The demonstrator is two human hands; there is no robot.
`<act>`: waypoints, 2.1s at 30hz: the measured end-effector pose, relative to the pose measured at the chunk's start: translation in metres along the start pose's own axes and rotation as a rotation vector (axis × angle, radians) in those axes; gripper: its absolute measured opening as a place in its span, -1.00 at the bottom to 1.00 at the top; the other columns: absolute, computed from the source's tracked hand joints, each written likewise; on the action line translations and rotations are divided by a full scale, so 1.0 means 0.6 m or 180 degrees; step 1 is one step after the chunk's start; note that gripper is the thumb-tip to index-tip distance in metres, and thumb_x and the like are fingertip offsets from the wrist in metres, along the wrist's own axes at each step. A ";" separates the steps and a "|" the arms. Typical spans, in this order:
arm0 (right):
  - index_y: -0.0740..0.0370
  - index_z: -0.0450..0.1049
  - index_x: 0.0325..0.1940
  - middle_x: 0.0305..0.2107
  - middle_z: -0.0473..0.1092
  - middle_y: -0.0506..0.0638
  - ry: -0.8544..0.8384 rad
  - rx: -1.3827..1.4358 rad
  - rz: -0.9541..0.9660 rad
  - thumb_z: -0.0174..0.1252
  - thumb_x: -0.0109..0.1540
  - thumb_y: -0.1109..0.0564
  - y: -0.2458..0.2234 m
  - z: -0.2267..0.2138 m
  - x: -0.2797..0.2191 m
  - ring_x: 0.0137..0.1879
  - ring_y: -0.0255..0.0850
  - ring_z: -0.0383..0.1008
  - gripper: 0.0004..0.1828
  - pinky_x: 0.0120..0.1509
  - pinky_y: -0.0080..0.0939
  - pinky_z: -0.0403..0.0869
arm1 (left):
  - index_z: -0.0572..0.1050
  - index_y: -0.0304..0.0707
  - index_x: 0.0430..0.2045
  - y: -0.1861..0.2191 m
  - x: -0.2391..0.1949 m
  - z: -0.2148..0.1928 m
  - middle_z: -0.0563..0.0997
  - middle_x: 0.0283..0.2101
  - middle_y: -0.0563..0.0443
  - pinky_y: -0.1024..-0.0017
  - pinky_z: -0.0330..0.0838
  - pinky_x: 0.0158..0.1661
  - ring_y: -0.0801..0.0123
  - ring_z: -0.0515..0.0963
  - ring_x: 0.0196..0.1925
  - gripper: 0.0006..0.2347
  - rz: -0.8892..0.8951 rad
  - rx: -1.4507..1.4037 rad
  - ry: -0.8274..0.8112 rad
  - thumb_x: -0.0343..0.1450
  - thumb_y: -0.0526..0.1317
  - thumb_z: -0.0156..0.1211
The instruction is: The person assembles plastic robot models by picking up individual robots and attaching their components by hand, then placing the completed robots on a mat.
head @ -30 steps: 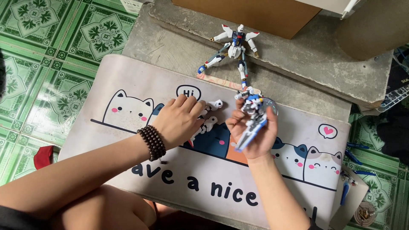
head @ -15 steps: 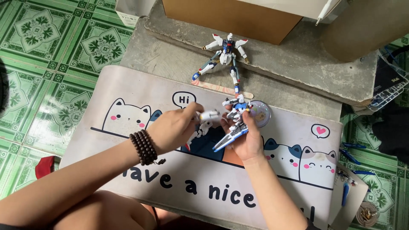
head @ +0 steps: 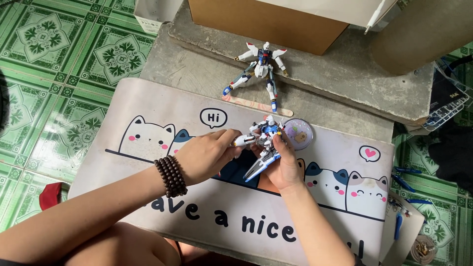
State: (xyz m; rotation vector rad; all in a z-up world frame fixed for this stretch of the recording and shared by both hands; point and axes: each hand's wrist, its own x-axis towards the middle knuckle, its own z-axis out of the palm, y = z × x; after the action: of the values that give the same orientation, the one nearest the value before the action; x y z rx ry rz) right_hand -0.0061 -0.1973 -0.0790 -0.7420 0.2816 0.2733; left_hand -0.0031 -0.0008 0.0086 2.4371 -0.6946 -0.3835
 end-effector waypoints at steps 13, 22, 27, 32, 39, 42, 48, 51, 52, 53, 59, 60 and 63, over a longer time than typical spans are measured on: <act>0.18 0.25 -0.10 -0.23 0.35 0.16 0.0496 0.0645 0.0200 0.05 0.18 -0.13 -0.010 0.011 0.007 -0.28 -0.13 0.31 -0.61 -0.03 -0.10 0.35 | 0.33 -0.29 -0.02 -0.082 0.008 0.032 0.47 -0.29 -0.11 0.31 0.52 -0.25 0.10 0.59 -0.24 -0.68 -0.0421 0.0738 0.0179 0.37 -0.17 -0.01; 0.29 0.26 0.01 -0.24 0.37 0.19 0.0489 0.0588 0.0441 0.06 0.19 -0.10 -0.014 0.010 0.008 -0.23 -0.12 0.38 -0.52 -0.07 -0.16 0.40 | 0.42 -0.23 -0.22 -0.046 0.006 0.036 0.43 -0.41 0.03 0.41 0.40 -0.27 0.25 0.49 -0.33 -0.71 0.0460 0.0934 0.0791 0.29 -0.08 0.18; 0.30 0.27 0.05 -0.20 0.36 0.21 0.0462 0.0577 0.0559 0.07 0.18 -0.06 -0.013 0.009 0.008 -0.16 -0.10 0.40 -0.53 -0.08 -0.16 0.43 | 0.37 -0.20 -0.44 -0.049 0.003 0.062 0.50 -0.60 -0.02 0.41 0.38 -0.33 0.27 0.56 -0.49 -0.62 0.1326 0.1488 0.0712 0.30 0.16 0.11; 0.27 0.30 0.03 -0.20 0.38 0.23 0.0381 0.0428 0.0525 0.06 0.18 -0.05 -0.011 0.002 0.010 -0.16 -0.09 0.40 -0.56 -0.07 -0.15 0.44 | 0.35 -0.18 -0.47 -0.051 0.003 0.081 0.52 -0.62 0.01 0.43 0.39 -0.37 0.31 0.57 -0.51 -0.75 0.1053 0.1718 0.0562 0.32 0.00 0.11; 0.04 0.39 -0.21 -0.11 0.39 0.29 0.0180 0.0121 0.0407 0.04 0.20 0.02 -0.005 0.004 0.011 -0.03 0.03 0.45 -0.87 0.04 -0.12 0.47 | 0.35 -0.22 -0.37 -0.046 0.004 0.064 0.54 -0.47 -0.07 0.40 0.44 -0.35 0.24 0.61 -0.44 -0.82 0.0884 0.1681 0.0239 0.33 -0.14 0.10; -0.01 0.39 -0.23 -0.10 0.39 0.30 0.0102 -0.0030 0.0398 0.03 0.22 0.02 -0.004 0.003 0.012 -0.02 0.04 0.45 -0.91 0.08 -0.09 0.45 | 0.33 -0.21 -0.40 -0.061 0.000 0.073 0.54 -0.49 -0.06 0.40 0.45 -0.35 0.23 0.62 -0.45 -0.83 0.0861 0.1399 0.0359 0.32 -0.15 0.09; 0.00 0.41 -0.23 -0.13 0.40 0.31 0.0095 0.0094 0.0304 0.04 0.22 0.02 0.005 -0.005 0.015 -0.05 0.06 0.46 -0.90 0.05 -0.08 0.48 | 0.30 -0.23 -0.35 -0.045 -0.014 0.048 0.51 -0.52 -0.07 0.33 0.47 -0.41 0.14 0.60 -0.50 -0.80 0.0574 0.1133 0.0478 0.30 -0.18 0.11; -0.01 0.41 -0.26 -0.17 0.42 0.29 0.0190 0.0138 0.0329 0.04 0.21 0.01 0.002 0.003 0.012 -0.09 0.01 0.47 -0.90 0.02 -0.14 0.49 | 0.29 -0.23 -0.31 -0.016 -0.010 0.041 0.54 -0.48 -0.08 0.34 0.48 -0.44 0.15 0.62 -0.48 -0.68 0.0211 0.1128 0.0278 0.32 0.03 0.08; -0.01 0.41 -0.26 -0.17 0.42 0.29 0.0189 0.0144 0.0327 0.04 0.21 0.01 0.003 0.002 0.010 -0.09 0.01 0.47 -0.90 0.02 -0.14 0.49 | 0.29 -0.23 -0.31 -0.013 -0.007 0.046 0.54 -0.48 -0.08 0.34 0.48 -0.44 0.15 0.62 -0.48 -0.68 0.0213 0.1134 0.0275 0.32 0.03 0.08; 0.02 0.41 -0.24 -0.17 0.42 0.29 0.0225 0.0145 0.0330 0.04 0.21 0.01 0.003 0.001 0.009 -0.10 0.00 0.47 -0.88 0.01 -0.13 0.49 | 0.28 -0.21 -0.32 -0.010 -0.003 0.051 0.54 -0.46 -0.07 0.34 0.49 -0.44 0.16 0.62 -0.48 -0.69 0.0160 0.1137 0.0228 0.33 0.03 0.07; 0.08 0.41 -0.20 -0.21 0.43 0.27 0.0253 0.0101 0.0325 0.04 0.20 -0.01 0.004 -0.016 0.018 -0.18 -0.07 0.45 -0.81 -0.03 -0.15 0.49 | 0.18 -0.17 -0.28 -0.022 0.021 0.095 0.48 -0.34 -0.12 0.20 0.49 -0.50 0.00 0.59 -0.48 -0.69 -0.0074 0.1132 -0.0039 0.27 -0.09 0.11; 0.11 0.42 -0.19 -0.23 0.43 0.26 0.0288 0.0092 0.0312 0.05 0.19 -0.01 0.004 -0.021 0.022 -0.20 -0.09 0.44 -0.79 -0.04 -0.15 0.49 | 0.14 -0.18 -0.28 -0.030 0.027 0.100 0.47 -0.32 -0.17 0.14 0.48 -0.49 -0.10 0.57 -0.47 -0.71 -0.0241 0.0949 -0.0153 0.26 -0.13 0.06; 0.17 0.42 -0.20 -0.22 0.42 0.30 0.0506 0.0391 0.0224 0.07 0.15 0.11 0.005 -0.021 0.020 -0.19 -0.05 0.41 -0.83 -0.02 -0.14 0.45 | 0.27 -0.28 -0.21 -0.014 0.018 0.051 0.49 -0.50 -0.11 0.17 0.47 -0.49 -0.04 0.57 -0.49 -0.67 -0.0058 -0.0787 0.0350 0.25 -0.14 0.14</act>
State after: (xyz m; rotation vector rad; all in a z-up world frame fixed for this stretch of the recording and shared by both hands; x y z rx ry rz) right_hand 0.0018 -0.2022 -0.0941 -0.6339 0.4717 0.2616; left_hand -0.0035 -0.0144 -0.0221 2.2133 -0.5438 -0.3194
